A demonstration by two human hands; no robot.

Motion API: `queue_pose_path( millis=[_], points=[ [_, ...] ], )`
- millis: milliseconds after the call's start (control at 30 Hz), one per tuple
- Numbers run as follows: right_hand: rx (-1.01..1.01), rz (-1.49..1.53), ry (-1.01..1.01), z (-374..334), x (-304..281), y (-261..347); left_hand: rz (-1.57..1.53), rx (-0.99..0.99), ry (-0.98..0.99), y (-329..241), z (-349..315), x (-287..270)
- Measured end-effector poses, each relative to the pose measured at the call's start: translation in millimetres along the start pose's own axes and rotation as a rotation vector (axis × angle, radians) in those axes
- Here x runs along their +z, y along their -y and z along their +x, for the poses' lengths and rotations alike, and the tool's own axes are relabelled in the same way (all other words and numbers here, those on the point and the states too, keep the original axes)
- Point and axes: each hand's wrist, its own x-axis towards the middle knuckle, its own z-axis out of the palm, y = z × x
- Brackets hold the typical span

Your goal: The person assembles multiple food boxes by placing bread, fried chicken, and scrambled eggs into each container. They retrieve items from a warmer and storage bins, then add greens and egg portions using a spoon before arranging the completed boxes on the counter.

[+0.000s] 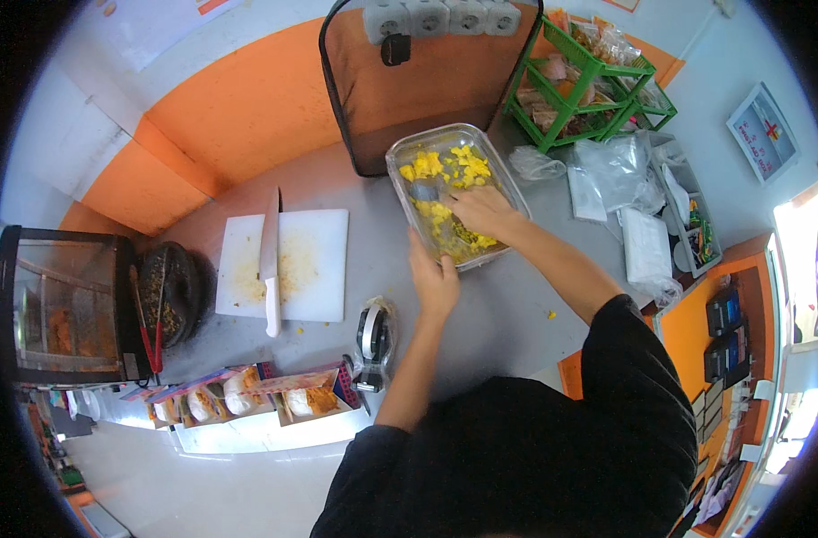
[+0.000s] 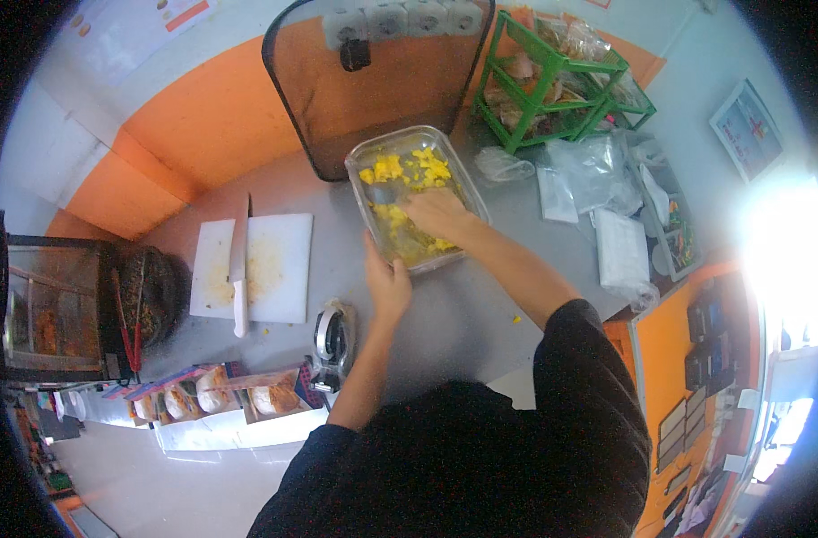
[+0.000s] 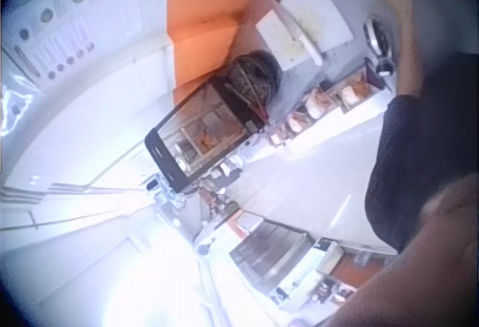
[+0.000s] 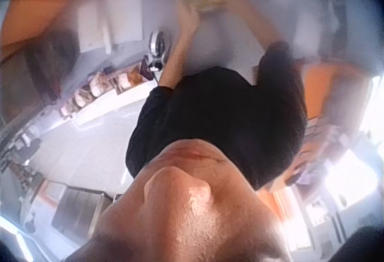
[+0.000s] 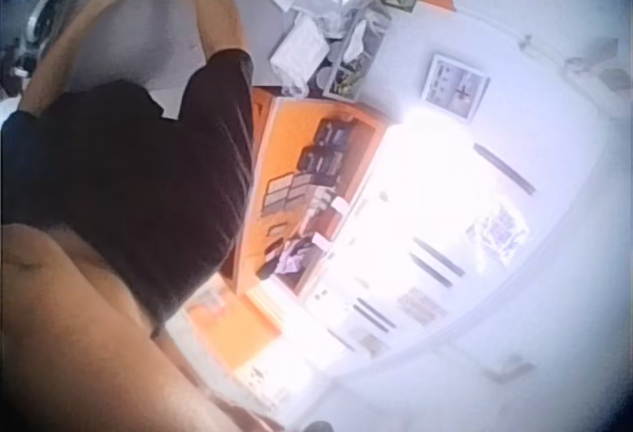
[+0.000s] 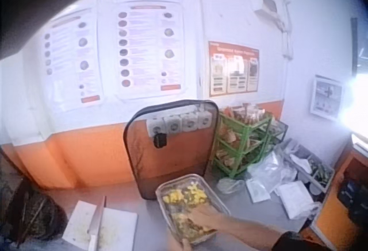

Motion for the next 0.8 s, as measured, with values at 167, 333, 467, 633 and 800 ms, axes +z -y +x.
queue_pose_path(
  millis=[167, 333, 467, 633, 800],
  points=[
    [0.428, -0.041, 0.048, 33, 27, 8, 0.027, 0.004, 0.001, -4, 3, 9],
    [0.223, 0.141, -0.076, 27, 32, 2, 0.024, 0.002, -0.002, -5, 4, -2],
    [0.2, 0.16, -0.146, 9, 13, -1, 0.015, -0.013, -0.029, -5, -2, 0],
    [0.407, 0.24, -0.025, 39, 34, 8, 0.03, 0.036, 0.003, -1, 1, 1],
    [0.022, 0.063, -0.021, 7, 0, -10, 0.099, 0.105, -0.016, 0, -2, 2]
  ],
)
